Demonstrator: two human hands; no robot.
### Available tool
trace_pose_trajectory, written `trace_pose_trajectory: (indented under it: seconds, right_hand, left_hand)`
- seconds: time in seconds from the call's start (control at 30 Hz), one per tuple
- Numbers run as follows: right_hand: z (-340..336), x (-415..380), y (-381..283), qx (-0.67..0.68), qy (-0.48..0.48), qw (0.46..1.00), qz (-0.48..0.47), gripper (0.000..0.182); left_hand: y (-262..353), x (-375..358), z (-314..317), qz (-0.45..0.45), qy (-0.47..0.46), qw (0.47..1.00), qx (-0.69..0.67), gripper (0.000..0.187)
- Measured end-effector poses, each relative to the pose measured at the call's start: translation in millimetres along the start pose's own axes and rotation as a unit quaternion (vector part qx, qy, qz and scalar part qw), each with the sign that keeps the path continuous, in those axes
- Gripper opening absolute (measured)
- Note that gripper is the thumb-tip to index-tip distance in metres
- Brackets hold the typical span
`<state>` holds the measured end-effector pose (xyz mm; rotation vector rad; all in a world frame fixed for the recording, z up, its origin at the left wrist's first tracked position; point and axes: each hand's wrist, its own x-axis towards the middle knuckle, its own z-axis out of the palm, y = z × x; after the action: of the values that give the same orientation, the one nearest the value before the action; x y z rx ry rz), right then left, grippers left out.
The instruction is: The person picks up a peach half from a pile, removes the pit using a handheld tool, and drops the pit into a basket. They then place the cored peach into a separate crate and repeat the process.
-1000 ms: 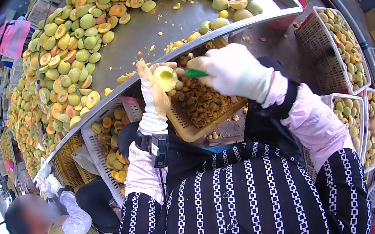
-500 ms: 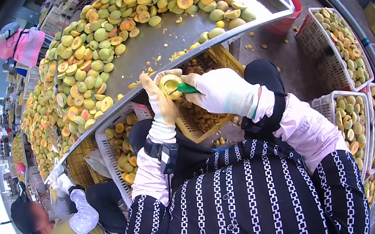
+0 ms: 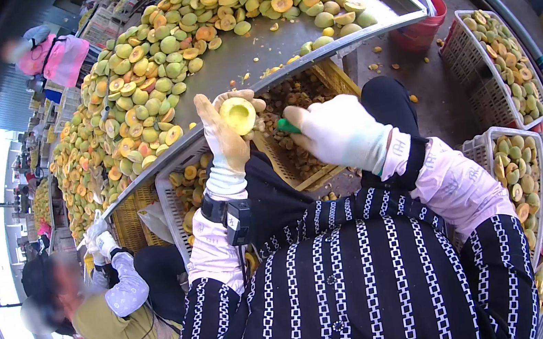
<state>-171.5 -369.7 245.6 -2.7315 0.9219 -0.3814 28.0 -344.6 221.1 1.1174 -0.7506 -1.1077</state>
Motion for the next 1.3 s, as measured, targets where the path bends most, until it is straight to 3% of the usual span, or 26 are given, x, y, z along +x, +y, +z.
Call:
trace_pose_trajectory:
  seconds: [0.13,0.2,0.37,0.53,0.6,0.73,0.8,0.87,0.97,1.0,1.07,1.13,1.23,1.3]
  right_hand:
    - [-3,-3,30,-0.094,0.058,0.993,0.027,0.038]
    - [-12,-3,21,-0.051,0.097,0.994,-0.026,0.038]
    - [-15,5,19,-0.015,0.076,0.996,-0.042,0.035]
    - [-17,2,44,-0.001,0.109,0.994,0.002,0.034]
    - [-13,-1,31,0.039,0.153,0.986,-0.059,0.028]
    - [-13,0,21,0.034,0.125,0.989,-0.070,0.024]
    - [-13,-2,37,-0.012,0.146,0.988,-0.039,0.026]
    - [-19,-9,46,-0.052,0.080,0.995,0.031,0.031]
    - [-8,-12,29,0.040,0.131,0.990,-0.042,0.031]
    - [-9,-11,20,0.078,0.091,0.992,-0.047,0.031]
    - [-8,-9,8,0.090,0.024,0.995,-0.034,0.031]
    - [-4,-10,6,0.097,0.030,0.994,-0.030,0.030]
    - [-6,-15,13,0.063,0.002,0.997,-0.035,0.031]
    - [4,-17,33,0.060,0.058,0.996,-0.024,0.030]
  left_hand:
    - [7,-2,-3,-0.013,0.010,0.999,0.044,0.078]
    - [7,-5,1,-0.027,0.003,0.998,0.050,0.079]
    - [8,-15,9,-0.059,-0.028,0.995,0.074,0.078]
    - [8,-25,2,-0.071,-0.038,0.993,0.082,0.077]
    - [5,-28,8,-0.076,-0.039,0.993,0.084,0.076]
    - [2,-30,16,-0.077,-0.038,0.993,0.082,0.076]
    - [1,-30,10,-0.084,-0.029,0.992,0.091,0.076]
    - [-1,-28,4,-0.077,-0.030,0.994,0.070,0.077]
    - [-4,-28,12,-0.085,-0.019,0.995,0.050,0.077]
    - [-4,-26,17,-0.088,-0.006,0.995,0.041,0.078]
    - [-9,-22,17,-0.070,-0.013,0.996,0.057,0.078]
    - [-8,-22,17,-0.028,-0.011,0.995,0.097,0.077]
    - [-4,-20,8,-0.059,0.010,0.997,0.047,0.077]
    - [-2,-18,-5,-0.044,0.021,0.997,0.067,0.077]
